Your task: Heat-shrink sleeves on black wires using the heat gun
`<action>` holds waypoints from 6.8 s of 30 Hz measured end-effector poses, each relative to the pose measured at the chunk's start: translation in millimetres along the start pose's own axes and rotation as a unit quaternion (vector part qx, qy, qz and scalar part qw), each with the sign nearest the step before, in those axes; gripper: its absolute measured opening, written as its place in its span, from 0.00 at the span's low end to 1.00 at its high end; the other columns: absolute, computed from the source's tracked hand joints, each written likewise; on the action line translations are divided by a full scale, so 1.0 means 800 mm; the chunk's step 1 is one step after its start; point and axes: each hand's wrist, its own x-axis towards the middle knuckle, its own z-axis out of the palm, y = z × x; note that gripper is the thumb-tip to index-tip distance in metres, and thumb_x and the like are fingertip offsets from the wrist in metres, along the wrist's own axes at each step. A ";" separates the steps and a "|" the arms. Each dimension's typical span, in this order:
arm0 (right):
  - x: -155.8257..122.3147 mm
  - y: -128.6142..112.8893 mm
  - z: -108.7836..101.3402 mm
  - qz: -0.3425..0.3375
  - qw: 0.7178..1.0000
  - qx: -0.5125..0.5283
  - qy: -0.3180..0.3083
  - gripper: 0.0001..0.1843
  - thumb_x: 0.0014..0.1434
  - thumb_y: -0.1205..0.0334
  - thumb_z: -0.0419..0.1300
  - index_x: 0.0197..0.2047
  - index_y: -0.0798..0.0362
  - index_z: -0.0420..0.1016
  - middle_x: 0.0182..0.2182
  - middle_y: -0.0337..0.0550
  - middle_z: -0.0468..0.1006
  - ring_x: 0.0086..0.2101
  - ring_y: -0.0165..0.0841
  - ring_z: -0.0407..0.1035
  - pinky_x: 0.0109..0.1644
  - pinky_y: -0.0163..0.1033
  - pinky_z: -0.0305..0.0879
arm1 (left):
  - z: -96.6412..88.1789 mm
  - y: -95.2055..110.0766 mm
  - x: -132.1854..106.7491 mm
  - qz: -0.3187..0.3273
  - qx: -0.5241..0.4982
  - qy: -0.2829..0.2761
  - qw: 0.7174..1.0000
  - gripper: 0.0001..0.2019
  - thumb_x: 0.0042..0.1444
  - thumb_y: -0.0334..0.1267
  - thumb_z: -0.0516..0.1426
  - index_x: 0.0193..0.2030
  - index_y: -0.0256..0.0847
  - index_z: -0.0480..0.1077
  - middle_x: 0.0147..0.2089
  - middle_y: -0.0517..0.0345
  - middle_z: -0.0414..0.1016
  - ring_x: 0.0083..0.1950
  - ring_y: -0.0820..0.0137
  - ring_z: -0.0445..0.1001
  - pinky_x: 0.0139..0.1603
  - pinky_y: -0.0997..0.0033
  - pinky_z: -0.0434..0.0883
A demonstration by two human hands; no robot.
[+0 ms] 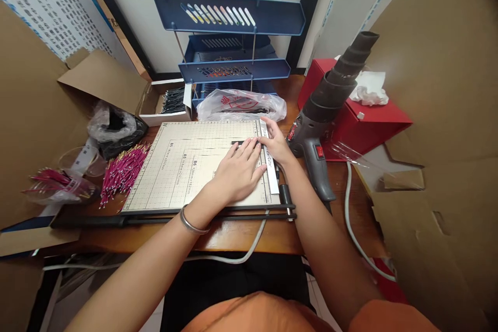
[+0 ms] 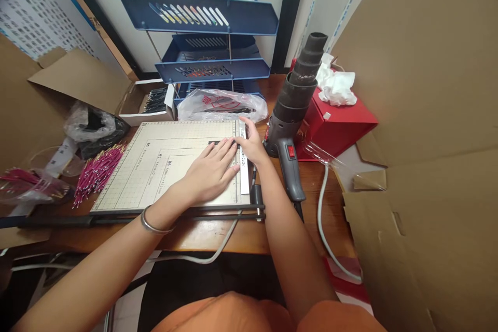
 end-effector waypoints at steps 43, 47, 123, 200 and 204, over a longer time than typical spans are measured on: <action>-0.008 -0.018 0.007 0.041 0.998 0.014 0.041 0.34 0.44 0.60 0.62 0.58 0.44 0.73 0.70 0.42 0.74 0.77 0.46 0.56 0.86 0.53 0.44 | 0.002 0.020 0.010 -0.014 -0.009 0.027 0.999 0.34 0.78 0.41 0.39 0.83 0.22 0.54 0.87 0.40 0.48 0.88 0.53 0.48 0.88 0.48 0.49; -0.007 -0.017 0.007 0.046 0.998 0.030 0.038 0.34 0.44 0.62 0.62 0.58 0.43 0.73 0.69 0.41 0.76 0.76 0.45 0.58 0.86 0.55 0.45 | 0.006 0.020 0.010 -0.009 -0.006 0.041 0.999 0.35 0.77 0.42 0.38 0.83 0.22 0.55 0.86 0.39 0.51 0.87 0.52 0.50 0.88 0.47 0.49; -0.004 -0.016 0.009 0.045 0.996 0.072 0.040 0.37 0.44 0.58 0.64 0.61 0.40 0.68 0.70 0.41 0.76 0.75 0.46 0.63 0.85 0.58 0.49 | 0.002 -0.006 0.006 0.044 -0.013 0.007 0.999 0.38 0.81 0.53 0.36 0.86 0.26 0.49 0.87 0.42 0.44 0.89 0.58 0.42 0.89 0.46 0.34; -0.016 -0.031 0.007 0.057 0.995 0.077 0.010 0.42 0.37 0.64 0.61 0.60 0.41 0.69 0.72 0.39 0.76 0.78 0.46 0.58 0.87 0.58 0.41 | 0.009 -0.011 0.017 0.029 -0.002 0.019 0.999 0.40 0.77 0.52 0.39 0.84 0.20 0.50 0.87 0.35 0.42 0.89 0.49 0.41 0.88 0.48 0.43; -0.017 -0.031 0.007 0.053 0.996 0.075 0.019 0.42 0.39 0.63 0.60 0.61 0.41 0.70 0.73 0.38 0.74 0.78 0.46 0.58 0.87 0.59 0.45 | 0.009 -0.008 0.018 0.023 -0.023 0.024 0.999 0.39 0.76 0.49 0.40 0.84 0.20 0.50 0.87 0.35 0.42 0.89 0.50 0.41 0.88 0.46 0.43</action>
